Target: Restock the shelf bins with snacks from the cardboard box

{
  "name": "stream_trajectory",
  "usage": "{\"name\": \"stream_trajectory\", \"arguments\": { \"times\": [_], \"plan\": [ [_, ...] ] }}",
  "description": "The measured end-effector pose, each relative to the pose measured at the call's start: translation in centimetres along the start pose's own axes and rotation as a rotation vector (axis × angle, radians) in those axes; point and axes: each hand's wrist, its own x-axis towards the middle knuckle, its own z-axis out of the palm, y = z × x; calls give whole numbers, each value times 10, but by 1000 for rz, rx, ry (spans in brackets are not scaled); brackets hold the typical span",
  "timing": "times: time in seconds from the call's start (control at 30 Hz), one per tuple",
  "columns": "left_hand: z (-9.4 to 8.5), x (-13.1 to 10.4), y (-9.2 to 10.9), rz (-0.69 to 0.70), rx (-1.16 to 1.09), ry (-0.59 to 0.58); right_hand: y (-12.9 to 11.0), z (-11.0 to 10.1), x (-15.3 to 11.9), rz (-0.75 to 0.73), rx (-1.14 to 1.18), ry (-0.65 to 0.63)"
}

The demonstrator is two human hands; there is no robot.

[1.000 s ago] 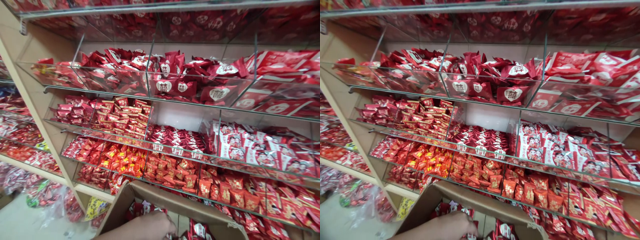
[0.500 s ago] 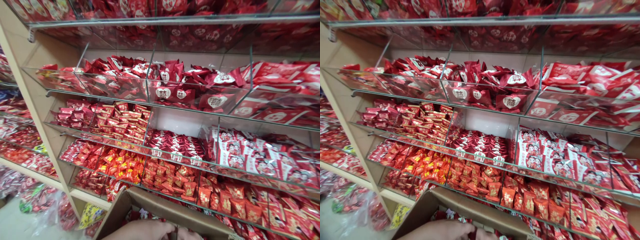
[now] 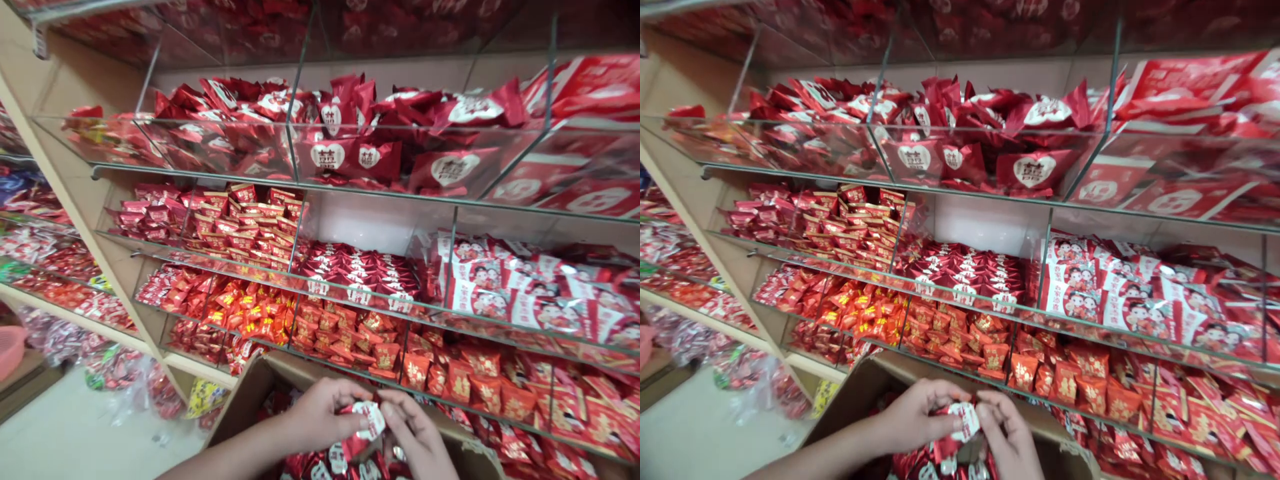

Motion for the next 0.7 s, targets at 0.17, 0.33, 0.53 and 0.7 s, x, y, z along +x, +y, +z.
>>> {"name": "stream_trajectory", "arguments": {
  "times": [0.17, 0.33, 0.53, 0.7],
  "plan": [
    [1, 0, 19, 93, 182, 69, -10, 1, -2, -70, -60, 50],
    [3, 5, 20, 95, -30, 56, -10, 3, -1, -73, 154, 81],
    [3, 2, 19, 99, 10, -11, -8, -4, -3, -179, -113, 81],
    [6, -3, 21, 61, 89, -74, -4, -3, -10, -243, -325, 11]
  ]
}}
